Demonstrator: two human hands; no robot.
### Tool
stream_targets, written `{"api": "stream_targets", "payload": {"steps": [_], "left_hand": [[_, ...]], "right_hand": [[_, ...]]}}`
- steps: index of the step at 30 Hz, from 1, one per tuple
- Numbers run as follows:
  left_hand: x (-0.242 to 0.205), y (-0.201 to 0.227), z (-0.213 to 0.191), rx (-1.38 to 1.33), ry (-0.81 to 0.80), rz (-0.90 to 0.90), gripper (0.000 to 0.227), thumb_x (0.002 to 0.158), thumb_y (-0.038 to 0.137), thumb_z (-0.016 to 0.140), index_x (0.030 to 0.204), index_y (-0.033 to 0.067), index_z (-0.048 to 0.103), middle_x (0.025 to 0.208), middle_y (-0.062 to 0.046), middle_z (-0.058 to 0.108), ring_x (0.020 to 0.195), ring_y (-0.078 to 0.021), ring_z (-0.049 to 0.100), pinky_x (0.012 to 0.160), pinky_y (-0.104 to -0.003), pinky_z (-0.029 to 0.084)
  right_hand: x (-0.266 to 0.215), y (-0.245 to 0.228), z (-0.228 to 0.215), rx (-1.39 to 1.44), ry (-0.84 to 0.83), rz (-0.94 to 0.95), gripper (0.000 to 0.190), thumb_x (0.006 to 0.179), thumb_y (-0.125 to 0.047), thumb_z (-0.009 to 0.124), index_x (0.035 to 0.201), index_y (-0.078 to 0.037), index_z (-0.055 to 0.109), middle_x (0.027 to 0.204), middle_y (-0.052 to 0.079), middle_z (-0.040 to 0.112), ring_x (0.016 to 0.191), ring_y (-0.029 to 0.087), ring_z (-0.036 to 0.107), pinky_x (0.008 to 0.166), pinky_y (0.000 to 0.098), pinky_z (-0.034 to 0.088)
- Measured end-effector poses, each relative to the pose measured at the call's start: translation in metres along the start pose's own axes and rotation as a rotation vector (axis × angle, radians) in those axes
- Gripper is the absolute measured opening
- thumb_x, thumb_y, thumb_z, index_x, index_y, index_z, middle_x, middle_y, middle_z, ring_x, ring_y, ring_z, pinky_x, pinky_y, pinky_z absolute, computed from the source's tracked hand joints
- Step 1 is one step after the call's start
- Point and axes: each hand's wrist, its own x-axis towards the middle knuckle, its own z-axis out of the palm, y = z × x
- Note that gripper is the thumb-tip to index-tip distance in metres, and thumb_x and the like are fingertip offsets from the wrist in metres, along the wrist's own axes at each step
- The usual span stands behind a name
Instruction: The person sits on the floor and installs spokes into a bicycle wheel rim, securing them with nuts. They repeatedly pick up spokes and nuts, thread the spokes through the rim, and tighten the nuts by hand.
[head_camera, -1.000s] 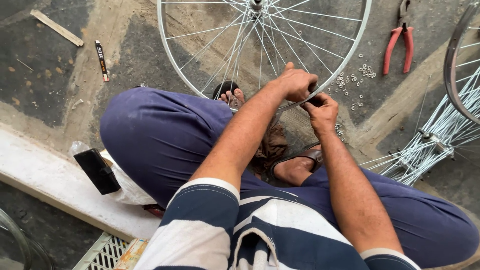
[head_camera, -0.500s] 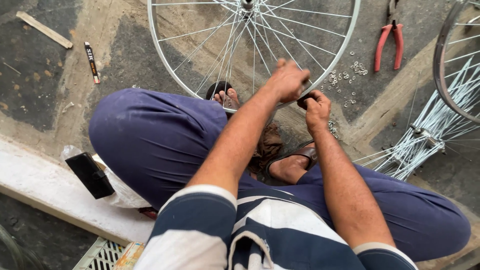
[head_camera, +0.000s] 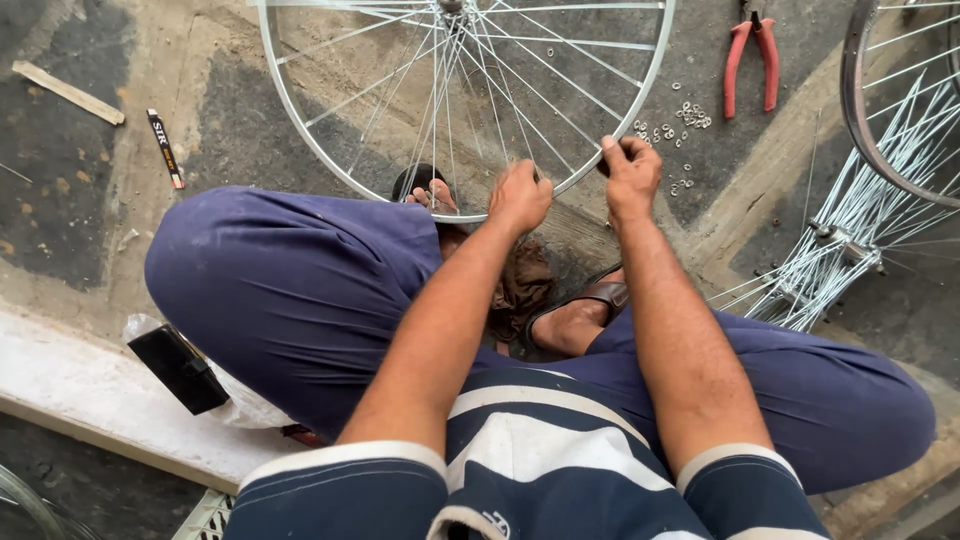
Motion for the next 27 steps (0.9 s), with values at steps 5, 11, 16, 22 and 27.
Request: {"api": "stream_targets", "payload": {"steps": [5, 11, 16, 22, 27], "left_hand": [[0.010, -0.008, 0.010, -0.201, -0.010, 0.119, 0.034, 0.092, 0.032, 0.070, 0.112, 0.0071, 0.058, 0.109, -0.019, 0.071, 0.106, -0.0398, 0.066, 0.090, -0.049, 0.051], [0.013, 0.011, 0.025, -0.349, 0.103, 0.141, 0.032, 0.089, 0.023, 0.073, 0.115, 0.0105, 0.059, 0.104, -0.013, 0.074, 0.100, -0.0335, 0.071, 0.087, -0.045, 0.053], [0.012, 0.022, 0.010, -0.379, 0.072, 0.063, 0.030, 0.087, 0.021, 0.076, 0.112, 0.0112, 0.062, 0.099, -0.008, 0.076, 0.095, -0.0260, 0.074, 0.085, -0.039, 0.056], [0.010, 0.029, 0.006, -0.478, -0.038, -0.028, 0.027, 0.091, 0.019, 0.072, 0.115, 0.0138, 0.061, 0.110, -0.005, 0.074, 0.101, -0.0187, 0.072, 0.088, -0.037, 0.058], [0.012, 0.026, 0.004, -0.526, -0.075, -0.043, 0.026, 0.092, 0.018, 0.070, 0.116, 0.0136, 0.061, 0.111, -0.005, 0.072, 0.102, -0.0184, 0.072, 0.091, -0.037, 0.058]], "right_hand": [[0.020, -0.013, -0.052, 0.043, -0.103, 0.056, 0.020, 0.093, -0.007, 0.076, 0.112, -0.001, 0.071, 0.098, 0.005, 0.074, 0.081, 0.013, 0.070, 0.074, 0.0269, 0.060], [0.030, 0.013, -0.120, -0.308, 0.290, 0.019, 0.021, 0.086, -0.004, 0.078, 0.107, -0.001, 0.074, 0.095, 0.006, 0.076, 0.081, 0.016, 0.072, 0.071, 0.0297, 0.060], [0.022, 0.035, -0.114, -0.750, 0.284, -0.051, 0.020, 0.083, -0.007, 0.081, 0.103, -0.007, 0.079, 0.100, 0.009, 0.079, 0.091, 0.020, 0.075, 0.085, 0.0321, 0.059], [0.018, 0.016, -0.087, -1.040, 0.305, -0.103, 0.017, 0.084, -0.016, 0.082, 0.100, -0.010, 0.081, 0.104, 0.012, 0.075, 0.096, 0.032, 0.070, 0.088, 0.0419, 0.054], [0.028, 0.011, -0.078, -1.218, 0.225, -0.116, 0.016, 0.084, -0.019, 0.082, 0.097, -0.010, 0.079, 0.102, 0.013, 0.074, 0.095, 0.035, 0.068, 0.085, 0.0477, 0.052]]}}
